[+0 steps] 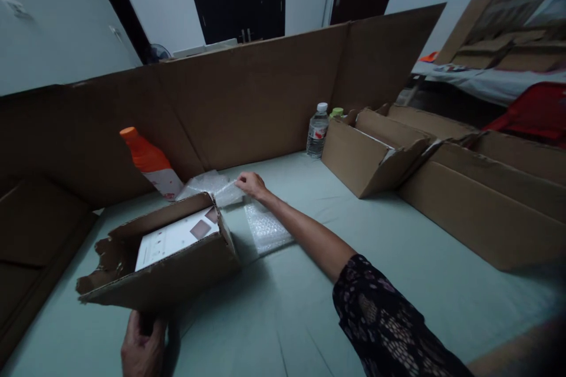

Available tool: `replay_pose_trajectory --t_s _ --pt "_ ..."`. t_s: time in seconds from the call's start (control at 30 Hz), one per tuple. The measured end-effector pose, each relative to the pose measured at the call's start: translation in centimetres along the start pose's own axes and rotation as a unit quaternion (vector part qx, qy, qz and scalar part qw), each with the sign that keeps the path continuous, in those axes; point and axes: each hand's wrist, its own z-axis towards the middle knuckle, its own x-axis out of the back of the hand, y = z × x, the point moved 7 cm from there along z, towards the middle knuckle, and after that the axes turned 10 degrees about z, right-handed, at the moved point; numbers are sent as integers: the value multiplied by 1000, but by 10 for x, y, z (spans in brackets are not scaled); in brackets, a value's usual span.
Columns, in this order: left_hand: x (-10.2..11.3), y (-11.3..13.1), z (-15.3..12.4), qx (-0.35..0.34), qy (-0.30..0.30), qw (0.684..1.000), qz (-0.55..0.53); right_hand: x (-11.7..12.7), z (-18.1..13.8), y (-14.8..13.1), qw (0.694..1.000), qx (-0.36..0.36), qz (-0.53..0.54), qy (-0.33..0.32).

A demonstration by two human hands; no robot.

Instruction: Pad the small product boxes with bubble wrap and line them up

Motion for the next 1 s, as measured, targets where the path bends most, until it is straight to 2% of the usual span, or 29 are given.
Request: replay_pose_trajectory --t_s 0.07,0.17,0.27,0.37,0.53,0.63,0.7,0.83,0.9,1.0 --pt "1 0 1 -4 1 1000 -8 16 -6 -7 998 23 55 28" --pt "0 -4 5 -11 -5 1000 -16 41 -31 -14 988 48 143 35" --pt "-3 -10 8 -10 -11 1000 -19 60 -76 -10 975 47 216 33" --pt "-3 -12 10 -11 -17 1000 -23 68 -134 3 963 23 266 31" --pt "1 -5 11 -16 -18 999 -42 44 -227 32 917 -106 385 -9" --pt "5 1 5 -10 -14 999 -51 22 -268 43 908 -158 386 -33" --pt "13 7 -6 -22 12 998 -66 6 -290 46 904 -180 382 -58" --pt "34 13 -45 -58 78 994 -52 -17 -326 43 900 -199 374 -104" --pt "34 15 -66 -83 62 994 -40 -21 -339 39 907 -187 361 -113" --pt "22 23 -93 -156 -6 986 -55 -22 -355 31 939 -147 270 -154"
